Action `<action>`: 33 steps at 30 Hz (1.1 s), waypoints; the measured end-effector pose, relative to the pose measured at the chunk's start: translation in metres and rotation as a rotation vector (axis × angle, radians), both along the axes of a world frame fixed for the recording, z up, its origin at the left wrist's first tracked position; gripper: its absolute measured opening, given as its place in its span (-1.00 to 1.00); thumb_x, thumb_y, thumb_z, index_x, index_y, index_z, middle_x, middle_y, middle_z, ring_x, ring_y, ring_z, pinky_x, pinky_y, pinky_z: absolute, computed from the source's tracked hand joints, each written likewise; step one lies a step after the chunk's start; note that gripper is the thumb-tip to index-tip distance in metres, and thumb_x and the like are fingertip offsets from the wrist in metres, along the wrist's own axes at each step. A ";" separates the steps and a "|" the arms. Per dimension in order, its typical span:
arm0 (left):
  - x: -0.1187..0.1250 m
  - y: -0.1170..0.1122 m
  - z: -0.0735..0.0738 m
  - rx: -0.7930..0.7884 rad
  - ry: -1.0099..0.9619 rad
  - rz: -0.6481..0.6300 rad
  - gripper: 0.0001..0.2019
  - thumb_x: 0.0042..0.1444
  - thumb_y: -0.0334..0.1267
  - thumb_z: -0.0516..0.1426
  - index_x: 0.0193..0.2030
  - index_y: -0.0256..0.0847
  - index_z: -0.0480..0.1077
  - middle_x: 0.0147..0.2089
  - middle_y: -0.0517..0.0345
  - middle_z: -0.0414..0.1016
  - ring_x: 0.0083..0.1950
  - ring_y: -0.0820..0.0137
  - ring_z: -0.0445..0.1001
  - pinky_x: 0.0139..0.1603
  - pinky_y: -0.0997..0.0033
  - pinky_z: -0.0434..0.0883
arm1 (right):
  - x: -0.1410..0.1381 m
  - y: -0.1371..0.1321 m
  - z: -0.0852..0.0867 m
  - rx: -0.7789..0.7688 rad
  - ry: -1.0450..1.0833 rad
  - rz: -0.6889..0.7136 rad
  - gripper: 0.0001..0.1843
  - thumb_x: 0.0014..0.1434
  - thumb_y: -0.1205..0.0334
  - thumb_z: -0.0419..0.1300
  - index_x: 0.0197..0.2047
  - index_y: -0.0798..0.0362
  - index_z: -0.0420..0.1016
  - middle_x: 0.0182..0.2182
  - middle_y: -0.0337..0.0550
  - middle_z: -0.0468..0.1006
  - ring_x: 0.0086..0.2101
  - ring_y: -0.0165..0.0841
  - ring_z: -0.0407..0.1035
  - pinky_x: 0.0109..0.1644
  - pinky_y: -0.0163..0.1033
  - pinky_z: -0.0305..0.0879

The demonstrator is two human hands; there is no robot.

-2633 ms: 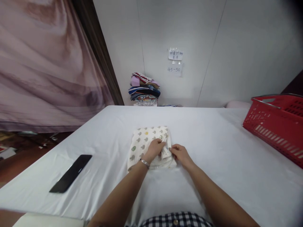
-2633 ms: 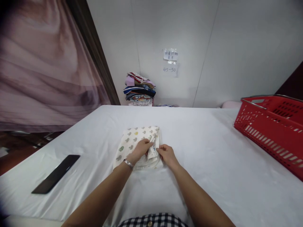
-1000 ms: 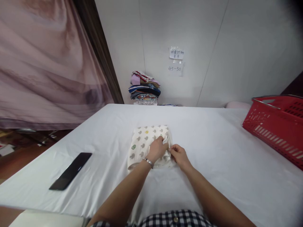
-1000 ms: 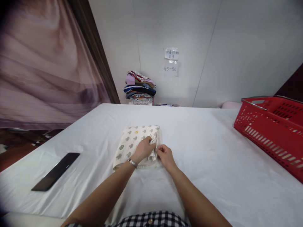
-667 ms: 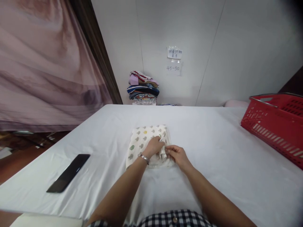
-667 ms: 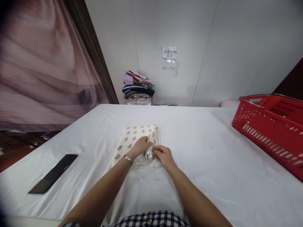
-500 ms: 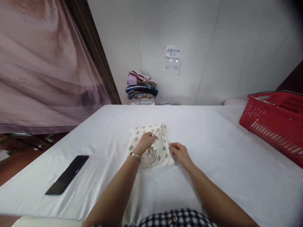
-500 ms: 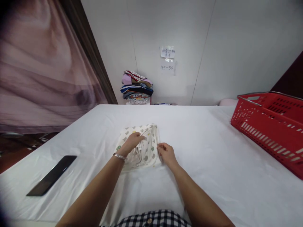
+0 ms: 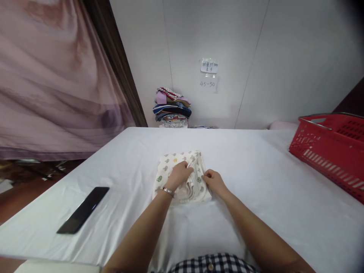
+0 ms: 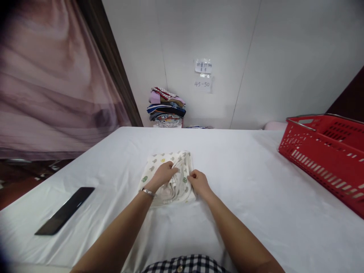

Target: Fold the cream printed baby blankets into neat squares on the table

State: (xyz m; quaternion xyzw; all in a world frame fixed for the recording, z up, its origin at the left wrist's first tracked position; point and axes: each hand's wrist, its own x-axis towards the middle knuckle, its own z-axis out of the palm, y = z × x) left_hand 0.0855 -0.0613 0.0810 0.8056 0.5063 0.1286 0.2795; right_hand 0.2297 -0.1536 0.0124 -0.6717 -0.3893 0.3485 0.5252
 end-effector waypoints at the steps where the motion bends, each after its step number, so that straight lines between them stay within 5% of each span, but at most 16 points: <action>1: 0.001 -0.003 -0.001 0.028 0.021 -0.009 -0.89 -0.04 -0.22 0.05 -0.50 -0.18 0.26 -0.50 0.18 0.38 -0.41 0.39 0.36 -0.46 0.46 0.15 | -0.002 0.000 0.002 0.001 0.087 0.020 -0.83 -0.15 0.15 0.21 -0.55 0.06 0.33 -0.66 -0.37 0.29 -0.58 -0.49 0.16 -0.48 -0.36 0.04; 9: 0.016 -0.018 -0.024 0.002 0.060 -0.072 -0.79 0.03 -0.20 0.02 -0.20 -0.22 0.31 -0.25 -0.06 0.49 -0.21 0.23 0.46 -0.33 0.41 0.25 | -0.013 0.002 0.010 -0.051 0.513 0.126 -0.71 -0.21 0.08 0.25 -0.50 0.08 0.29 -0.68 -0.37 0.26 -0.66 -0.54 0.15 -0.64 -0.41 -0.08; 15: 0.015 -0.012 -0.027 -0.216 -0.029 -0.057 -0.74 0.00 -0.09 0.07 -0.26 -0.22 0.31 -0.38 0.06 0.48 -0.47 0.37 0.42 -0.52 0.48 0.24 | -0.008 -0.003 0.011 -0.051 0.540 0.211 -0.77 -0.18 0.21 0.23 -0.39 0.12 0.43 -0.62 -0.35 0.36 -0.67 -0.57 0.18 -0.67 -0.44 -0.07; 19: 0.013 -0.011 -0.024 -0.212 -0.059 -0.084 -0.77 -0.04 -0.10 0.08 -0.32 -0.22 0.31 -0.40 0.11 0.46 -0.52 0.42 0.37 -0.57 0.50 0.21 | -0.001 0.000 0.009 -0.059 0.524 0.179 -0.81 -0.16 0.31 0.18 -0.37 0.14 0.47 -0.67 -0.35 0.35 -0.71 -0.57 0.15 -0.71 -0.45 -0.09; 26: 0.004 0.001 -0.016 -0.245 -0.134 -0.053 -0.86 -0.10 -0.31 0.05 -0.36 -0.23 0.36 -0.42 0.18 0.45 -0.41 0.43 0.38 -0.49 0.53 0.22 | 0.031 0.041 0.008 -0.018 0.594 -0.061 -0.86 -0.06 0.46 0.16 -0.36 0.12 0.41 -0.46 -0.19 0.50 -0.49 -0.47 0.40 -0.43 -0.36 0.37; 33: 0.006 -0.003 -0.019 -0.074 -0.084 -0.044 -0.92 -0.08 -0.29 0.08 -0.41 -0.21 0.34 -0.43 0.18 0.43 -0.38 0.42 0.37 -0.43 0.51 0.20 | 0.036 0.083 0.014 -0.090 0.730 -0.007 -0.93 0.06 0.44 0.09 -0.39 0.17 0.38 -0.52 -0.09 0.50 -0.49 -0.39 0.42 -0.35 -0.25 0.40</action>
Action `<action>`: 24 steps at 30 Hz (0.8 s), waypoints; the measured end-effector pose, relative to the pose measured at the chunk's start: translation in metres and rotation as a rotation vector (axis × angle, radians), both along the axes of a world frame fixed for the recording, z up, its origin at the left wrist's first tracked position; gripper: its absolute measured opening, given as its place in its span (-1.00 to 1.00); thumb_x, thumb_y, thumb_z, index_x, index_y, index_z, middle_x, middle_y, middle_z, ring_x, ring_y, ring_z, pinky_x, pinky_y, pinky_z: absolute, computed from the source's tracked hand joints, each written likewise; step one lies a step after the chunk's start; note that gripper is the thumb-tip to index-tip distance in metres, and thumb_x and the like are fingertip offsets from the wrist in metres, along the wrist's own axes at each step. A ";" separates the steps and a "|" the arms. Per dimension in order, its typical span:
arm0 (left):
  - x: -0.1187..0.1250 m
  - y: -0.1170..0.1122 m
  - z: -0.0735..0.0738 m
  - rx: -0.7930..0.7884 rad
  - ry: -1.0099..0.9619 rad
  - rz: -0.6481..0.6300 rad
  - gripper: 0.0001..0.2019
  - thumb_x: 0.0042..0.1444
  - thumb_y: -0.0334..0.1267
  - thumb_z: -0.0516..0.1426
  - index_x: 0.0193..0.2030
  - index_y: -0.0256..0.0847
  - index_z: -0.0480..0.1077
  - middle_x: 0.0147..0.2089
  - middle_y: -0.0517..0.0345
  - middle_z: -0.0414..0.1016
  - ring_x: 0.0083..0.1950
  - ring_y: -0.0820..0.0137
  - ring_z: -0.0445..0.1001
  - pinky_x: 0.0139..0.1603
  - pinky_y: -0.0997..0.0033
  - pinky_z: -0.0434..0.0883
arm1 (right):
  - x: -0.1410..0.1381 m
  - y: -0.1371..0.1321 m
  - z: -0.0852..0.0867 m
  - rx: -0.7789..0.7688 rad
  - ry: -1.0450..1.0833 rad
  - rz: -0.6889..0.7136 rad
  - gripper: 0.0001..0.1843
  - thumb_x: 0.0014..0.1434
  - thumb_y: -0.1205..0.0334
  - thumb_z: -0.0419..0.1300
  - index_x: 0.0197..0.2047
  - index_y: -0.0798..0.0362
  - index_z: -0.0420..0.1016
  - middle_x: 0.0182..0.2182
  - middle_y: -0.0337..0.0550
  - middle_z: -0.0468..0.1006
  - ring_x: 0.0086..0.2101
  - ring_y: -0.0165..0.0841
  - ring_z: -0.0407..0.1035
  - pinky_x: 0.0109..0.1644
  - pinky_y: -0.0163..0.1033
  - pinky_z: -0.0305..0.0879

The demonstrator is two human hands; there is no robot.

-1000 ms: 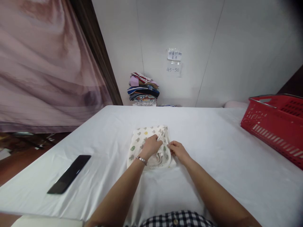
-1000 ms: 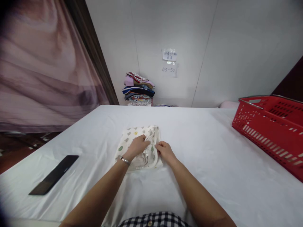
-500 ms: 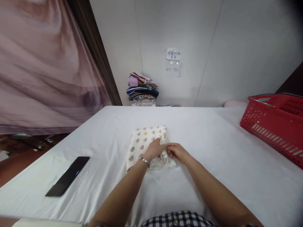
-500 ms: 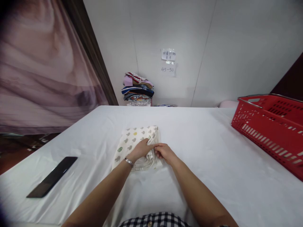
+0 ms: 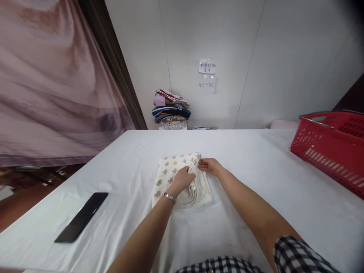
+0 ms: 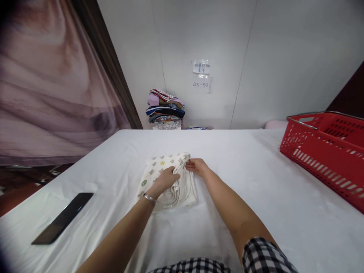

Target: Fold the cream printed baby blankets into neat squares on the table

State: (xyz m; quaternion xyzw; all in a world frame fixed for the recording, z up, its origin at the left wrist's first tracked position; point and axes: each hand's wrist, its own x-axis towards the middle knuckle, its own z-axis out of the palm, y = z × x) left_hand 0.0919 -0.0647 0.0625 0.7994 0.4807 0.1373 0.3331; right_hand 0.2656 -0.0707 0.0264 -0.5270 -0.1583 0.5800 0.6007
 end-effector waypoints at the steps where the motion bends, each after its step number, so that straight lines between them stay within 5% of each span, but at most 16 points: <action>1: 0.002 -0.003 -0.002 0.008 -0.003 -0.030 -0.89 -0.06 -0.24 0.10 -0.39 -0.21 0.35 -0.43 0.18 0.44 -0.38 0.41 0.38 -0.43 0.50 0.21 | -0.001 0.005 0.001 -0.002 0.012 0.006 -0.92 0.09 0.40 0.08 -0.40 0.17 0.38 -0.55 -0.12 0.48 -0.52 -0.41 0.40 -0.38 -0.27 0.39; 6: -0.001 -0.001 0.000 -0.123 -0.082 -0.109 -0.64 0.07 0.07 0.01 -0.30 -0.19 0.39 -0.44 0.17 0.47 -0.47 0.42 0.40 -0.45 0.48 0.25 | 0.002 0.019 0.003 -0.020 0.058 0.019 -0.82 0.15 0.29 0.05 -0.44 0.14 0.38 -0.66 -0.23 0.39 -0.64 -0.45 0.29 -0.52 -0.35 0.28; 11: -0.053 0.053 0.012 0.218 -0.060 0.344 -0.73 0.11 -0.04 -0.01 -0.23 -0.14 0.40 -0.19 0.08 0.51 -0.17 0.30 0.43 -0.22 0.40 0.26 | 0.005 0.013 -0.004 -0.038 0.098 0.062 -0.81 0.16 0.36 -0.01 -0.41 0.13 0.39 -0.62 -0.20 0.45 -0.60 -0.42 0.34 -0.44 -0.33 0.32; 14: -0.086 0.081 0.005 0.058 -0.124 0.524 -0.77 0.06 -0.11 0.06 -0.23 -0.17 0.39 -0.05 0.00 0.46 0.01 0.22 0.36 -0.12 0.37 0.25 | 0.005 0.012 -0.008 -0.036 0.114 0.104 -0.82 0.16 0.34 0.00 -0.34 0.15 0.42 -0.56 -0.14 0.51 -0.52 -0.36 0.41 -0.36 -0.29 0.35; 16: -0.098 0.090 -0.005 -0.118 -0.177 0.561 -0.78 0.02 -0.11 0.10 -0.31 -0.22 0.41 -0.13 -0.05 0.50 -0.03 0.18 0.40 -0.17 0.37 0.29 | 0.005 0.014 -0.009 -0.034 0.120 0.132 -0.83 0.15 0.33 0.02 -0.29 0.16 0.43 -0.52 -0.12 0.54 -0.46 -0.33 0.45 -0.31 -0.26 0.37; 20: -0.098 0.093 -0.026 -0.364 -0.317 0.553 -0.65 0.07 -0.01 0.05 -0.39 -0.29 0.43 -0.36 -0.05 0.54 -0.28 0.23 0.49 -0.36 0.37 0.35 | 0.005 0.021 -0.009 -0.032 0.122 0.166 -0.78 0.17 0.29 0.02 -0.19 0.16 0.44 -0.44 -0.09 0.58 -0.39 -0.29 0.48 -0.23 -0.23 0.38; 24: -0.094 0.096 -0.035 -0.480 -0.483 0.558 -0.56 -0.01 0.11 0.10 -0.35 -0.32 0.44 -0.41 -0.03 0.54 -0.32 0.26 0.49 -0.37 0.37 0.38 | 0.000 0.023 -0.011 -0.055 0.138 0.199 -0.74 0.17 0.29 0.02 -0.14 0.18 0.45 -0.39 -0.05 0.59 -0.35 -0.26 0.49 -0.19 -0.19 0.39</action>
